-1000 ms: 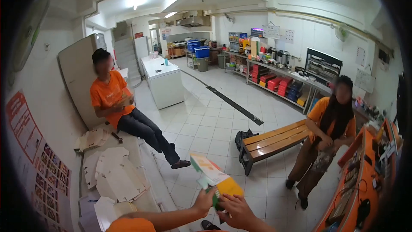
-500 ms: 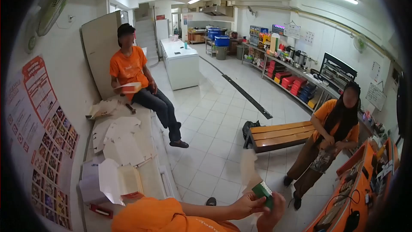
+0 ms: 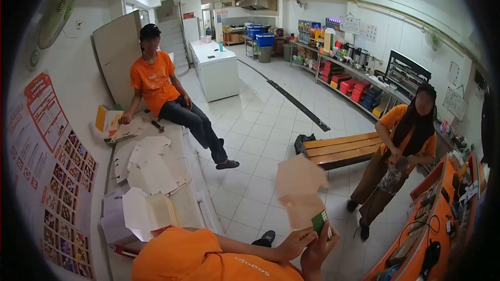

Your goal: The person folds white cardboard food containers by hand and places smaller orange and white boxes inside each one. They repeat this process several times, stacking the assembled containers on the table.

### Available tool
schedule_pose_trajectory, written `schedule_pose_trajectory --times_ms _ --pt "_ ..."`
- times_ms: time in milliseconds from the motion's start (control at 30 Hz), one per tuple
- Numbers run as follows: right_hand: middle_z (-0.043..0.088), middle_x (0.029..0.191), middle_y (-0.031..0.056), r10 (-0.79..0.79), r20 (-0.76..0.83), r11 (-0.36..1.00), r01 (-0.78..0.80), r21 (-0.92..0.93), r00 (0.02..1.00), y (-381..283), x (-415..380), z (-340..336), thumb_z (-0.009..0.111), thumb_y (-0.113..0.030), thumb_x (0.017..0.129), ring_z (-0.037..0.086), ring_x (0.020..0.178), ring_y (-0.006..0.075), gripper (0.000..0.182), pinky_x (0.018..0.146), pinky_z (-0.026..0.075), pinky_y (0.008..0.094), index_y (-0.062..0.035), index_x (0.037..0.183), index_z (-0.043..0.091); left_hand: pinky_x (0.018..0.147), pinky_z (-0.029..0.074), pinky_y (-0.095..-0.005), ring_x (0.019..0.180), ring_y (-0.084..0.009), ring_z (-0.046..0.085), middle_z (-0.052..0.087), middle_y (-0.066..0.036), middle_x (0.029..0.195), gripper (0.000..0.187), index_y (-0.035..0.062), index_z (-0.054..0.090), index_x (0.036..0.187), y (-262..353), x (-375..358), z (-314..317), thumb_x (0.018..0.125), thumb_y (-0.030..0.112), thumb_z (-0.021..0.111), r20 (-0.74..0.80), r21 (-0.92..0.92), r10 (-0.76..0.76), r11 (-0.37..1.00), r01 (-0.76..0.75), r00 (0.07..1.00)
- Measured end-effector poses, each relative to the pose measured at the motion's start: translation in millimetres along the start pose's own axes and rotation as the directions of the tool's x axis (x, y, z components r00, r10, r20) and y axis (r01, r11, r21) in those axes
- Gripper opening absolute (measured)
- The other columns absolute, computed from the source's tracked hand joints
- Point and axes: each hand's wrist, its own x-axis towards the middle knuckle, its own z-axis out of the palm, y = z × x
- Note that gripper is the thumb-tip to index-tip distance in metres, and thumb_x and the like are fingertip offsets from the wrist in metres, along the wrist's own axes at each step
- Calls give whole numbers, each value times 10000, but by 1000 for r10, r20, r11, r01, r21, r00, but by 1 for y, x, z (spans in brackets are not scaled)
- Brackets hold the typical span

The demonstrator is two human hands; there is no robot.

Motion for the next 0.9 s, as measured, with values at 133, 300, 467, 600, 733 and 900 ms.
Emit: schedule_pose_trajectory --times_ms 133,300,467,600,733,900 --pt "462 1365 291 -91 161 977 119 -175 983 -17 3 0 583 -197 1016 509 1212 451 696 988 427 511 13 1593 255 930 533 -298 1077 -137 615 657 -72 1180 353 25 487 1406 14 6 -15 1083 164 513 -116 72 34 997 -26 993" --pt "514 1394 276 159 300 968 -209 140 941 -14 8 -36 604 -135 1003 576 1192 385 589 1016 458 480 -22 1535 379 855 517 -285 979 -129 643 701 -92 1070 352 19 530 1397 57 -8 -63 1066 135 511 -33 308 -145 940 148 989" --pt "704 949 132 -13 432 899 -179 401 902 3 1 -24 687 -263 989 672 740 206 423 716 556 339 -66 1358 622 721 514 -252 786 -86 657 704 -82 795 430 34 485 1424 91 -44 -64 1002 70 560 131 666 -153 745 27 979" --pt "736 994 164 -189 530 907 -60 417 827 -26 11 -26 729 -293 958 716 798 230 396 734 568 347 -48 1265 682 664 497 -246 634 -100 644 694 -65 675 542 18 379 1468 76 -50 -77 967 41 586 37 557 -84 829 49 996" --pt "730 1049 213 214 424 915 -333 229 880 -28 6 -19 740 -308 941 730 891 320 399 811 569 388 -33 1226 695 638 484 -238 634 -122 664 690 -88 670 595 -1 297 1472 65 -58 -66 957 23 595 -38 490 83 870 -54 996" --pt "690 1149 219 -42 663 922 -227 314 747 -21 -9 -22 790 -378 880 697 1005 360 588 909 548 405 -22 1316 619 745 506 -329 844 -121 641 700 -10 885 510 92 442 1449 86 -72 -62 994 140 668 -60 495 -105 860 121 993"
